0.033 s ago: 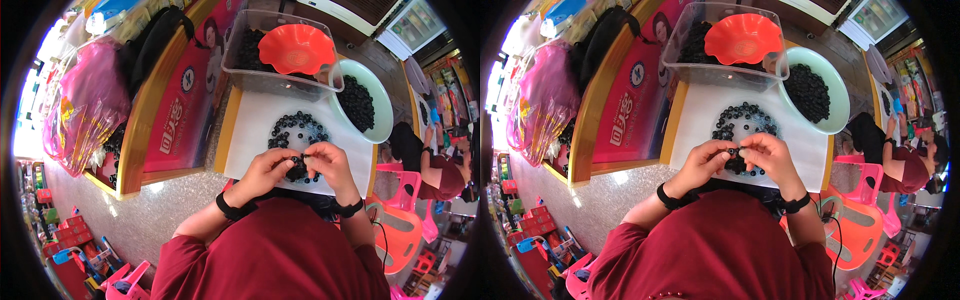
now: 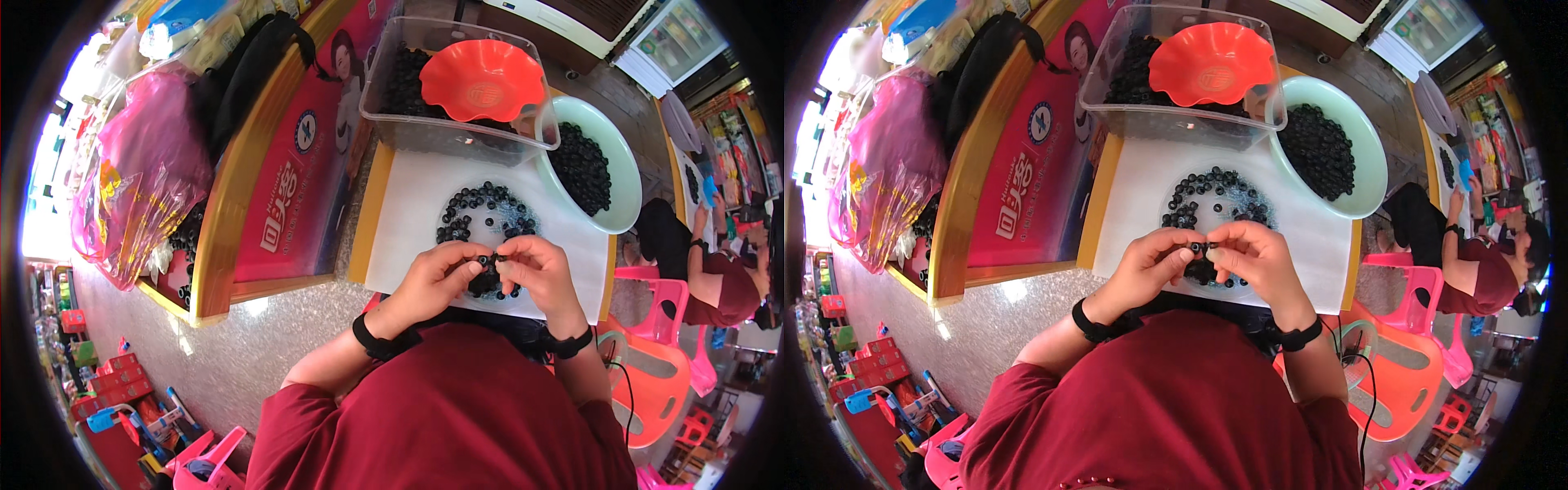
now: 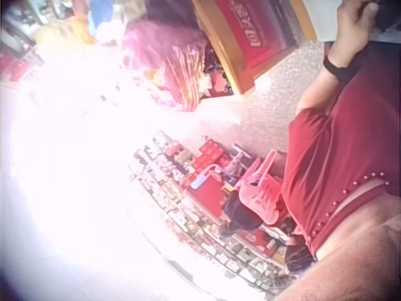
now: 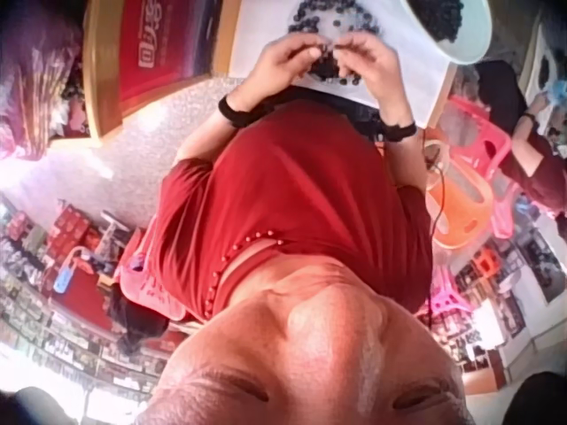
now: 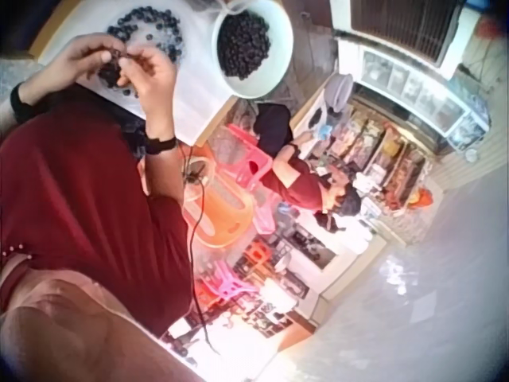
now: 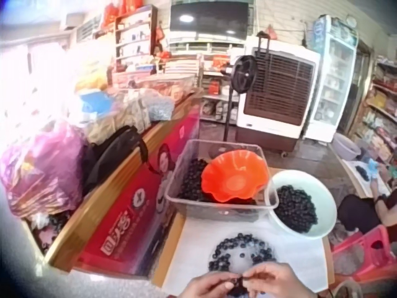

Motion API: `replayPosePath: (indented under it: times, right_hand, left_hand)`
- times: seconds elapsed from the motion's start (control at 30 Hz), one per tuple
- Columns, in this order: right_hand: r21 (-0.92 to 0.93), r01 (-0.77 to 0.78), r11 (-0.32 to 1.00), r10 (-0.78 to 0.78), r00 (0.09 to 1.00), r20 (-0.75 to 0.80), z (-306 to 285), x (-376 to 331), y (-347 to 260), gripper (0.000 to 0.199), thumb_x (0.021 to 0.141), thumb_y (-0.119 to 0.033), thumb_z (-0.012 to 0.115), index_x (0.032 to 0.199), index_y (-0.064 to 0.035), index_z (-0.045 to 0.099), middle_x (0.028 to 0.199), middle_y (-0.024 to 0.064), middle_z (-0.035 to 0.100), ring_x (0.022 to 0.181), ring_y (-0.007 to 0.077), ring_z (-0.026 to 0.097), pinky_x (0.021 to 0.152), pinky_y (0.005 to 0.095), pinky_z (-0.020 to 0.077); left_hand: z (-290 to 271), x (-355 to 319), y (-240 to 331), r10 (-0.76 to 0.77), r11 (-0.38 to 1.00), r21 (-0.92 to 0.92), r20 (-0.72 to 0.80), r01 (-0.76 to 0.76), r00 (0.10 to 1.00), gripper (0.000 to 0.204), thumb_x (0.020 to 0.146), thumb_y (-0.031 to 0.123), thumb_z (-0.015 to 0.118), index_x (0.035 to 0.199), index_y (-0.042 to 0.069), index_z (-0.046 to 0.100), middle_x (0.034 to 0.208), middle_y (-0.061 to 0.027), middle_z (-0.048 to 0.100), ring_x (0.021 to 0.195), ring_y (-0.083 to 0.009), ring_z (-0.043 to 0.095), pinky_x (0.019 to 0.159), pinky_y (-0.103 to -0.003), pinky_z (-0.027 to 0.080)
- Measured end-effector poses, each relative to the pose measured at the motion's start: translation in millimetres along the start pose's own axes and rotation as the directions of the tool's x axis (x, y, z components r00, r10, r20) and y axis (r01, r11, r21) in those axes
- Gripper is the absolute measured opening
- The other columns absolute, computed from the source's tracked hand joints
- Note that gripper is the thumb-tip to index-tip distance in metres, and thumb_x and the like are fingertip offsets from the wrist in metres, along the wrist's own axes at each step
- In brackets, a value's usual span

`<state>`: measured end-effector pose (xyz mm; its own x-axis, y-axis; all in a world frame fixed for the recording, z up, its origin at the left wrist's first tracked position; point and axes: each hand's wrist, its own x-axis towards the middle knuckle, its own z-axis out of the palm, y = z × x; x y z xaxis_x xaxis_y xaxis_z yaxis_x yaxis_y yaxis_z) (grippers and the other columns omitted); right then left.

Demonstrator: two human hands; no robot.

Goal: Manually sorting and processing small black round objects at a table.

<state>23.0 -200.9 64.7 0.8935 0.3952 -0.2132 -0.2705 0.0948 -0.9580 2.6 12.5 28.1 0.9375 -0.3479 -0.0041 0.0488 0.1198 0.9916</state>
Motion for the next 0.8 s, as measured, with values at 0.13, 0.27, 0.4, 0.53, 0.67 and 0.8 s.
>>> replayPosePath:
  times: [0.13, 0.27, 0.4, 0.53, 0.67, 0.8]
  right_hand:
    - [0.003, 0.092, 0.996, -0.092, 0.995, -0.031, -0.3, -16.4, -3.4, 0.019, 0.088, 0.001, 0.069, 0.106, 0.0028, 0.067, 0.087, 0.0083, 0.067, 0.068, 0.0143, 0.065, 0.063, 0.0259, 0.0555]
    - [-0.067, 0.183, 0.981, -0.187, 0.98, -0.074, -3.3, -28.8, -7.6, 0.017, 0.087, 0.004, 0.069, 0.104, 0.0028, 0.067, 0.09, 0.0093, 0.068, 0.068, 0.0144, 0.066, 0.061, 0.0251, 0.0557]
    - [-0.102, 0.258, 0.961, -0.267, 0.959, -0.091, -9.1, -37.1, -4.8, 0.018, 0.085, 0.008, 0.069, 0.101, 0.0031, 0.067, 0.093, 0.0103, 0.066, 0.069, 0.0152, 0.067, 0.059, 0.0245, 0.0562]
    - [-0.097, 0.337, 0.937, -0.345, 0.934, -0.093, -14.3, -42.2, -0.6, 0.018, 0.083, 0.011, 0.069, 0.1, 0.0044, 0.066, 0.096, 0.0117, 0.065, 0.069, 0.0166, 0.068, 0.059, 0.0247, 0.0571]
    - [-0.144, 0.403, 0.904, -0.416, 0.907, -0.069, -18.2, -46.6, 2.6, 0.019, 0.083, 0.012, 0.069, 0.099, 0.0045, 0.066, 0.095, 0.0129, 0.064, 0.069, 0.017, 0.069, 0.058, 0.0247, 0.0575]
    - [-0.22, 0.443, 0.869, -0.468, 0.881, -0.076, -17.7, -50.5, 3.9, 0.016, 0.082, 0.007, 0.072, 0.096, 0.0041, 0.065, 0.096, 0.0145, 0.063, 0.068, 0.0173, 0.067, 0.056, 0.0259, 0.0582]
  left_hand:
    - [9.2, 5.8, 13.0, -0.018, 0.997, -0.079, 0.069, 0.024, 0.997, 0.026, 0.102, 0.013, 0.054, 0.125, 0.001, 0.06, 0.098, -0.0018, 0.063, 0.07, -0.0065, 0.054, 0.061, -0.022, 0.049]
    - [19.6, 7.8, 16.2, -0.011, 0.991, -0.133, 0.089, 0.023, 0.996, 0.026, 0.102, 0.012, 0.053, 0.125, 0.001, 0.06, 0.099, -0.0023, 0.062, 0.071, -0.0069, 0.054, 0.06, -0.023, 0.048]
    - [29.8, 7.3, 18.2, -0.026, 0.988, -0.15, 0.092, 0.04, 0.995, 0.027, 0.101, 0.012, 0.056, 0.125, 0.002, 0.062, 0.095, -0.0015, 0.059, 0.068, -0.0061, 0.055, 0.058, -0.022, 0.047]
    - [36.3, 7.2, 21.4, -0.038, 0.99, -0.132, 0.11, 0.052, 0.993, 0.027, 0.101, 0.013, 0.057, 0.125, 0.002, 0.062, 0.095, -0.0011, 0.058, 0.068, -0.006, 0.054, 0.058, -0.022, 0.047]
    - [41.1, 7.0, 22.6, -0.053, 0.988, -0.136, 0.119, 0.07, 0.991, 0.026, 0.101, 0.013, 0.057, 0.124, 0.002, 0.062, 0.096, -0.0015, 0.059, 0.068, -0.006, 0.054, 0.058, -0.022, 0.047]
    - [44.3, 6.3, 23.3, -0.063, 0.987, -0.14, 0.127, 0.081, 0.99, 0.025, 0.101, 0.013, 0.057, 0.123, 0.002, 0.063, 0.096, -0.0016, 0.06, 0.068, -0.0059, 0.054, 0.058, -0.022, 0.047]
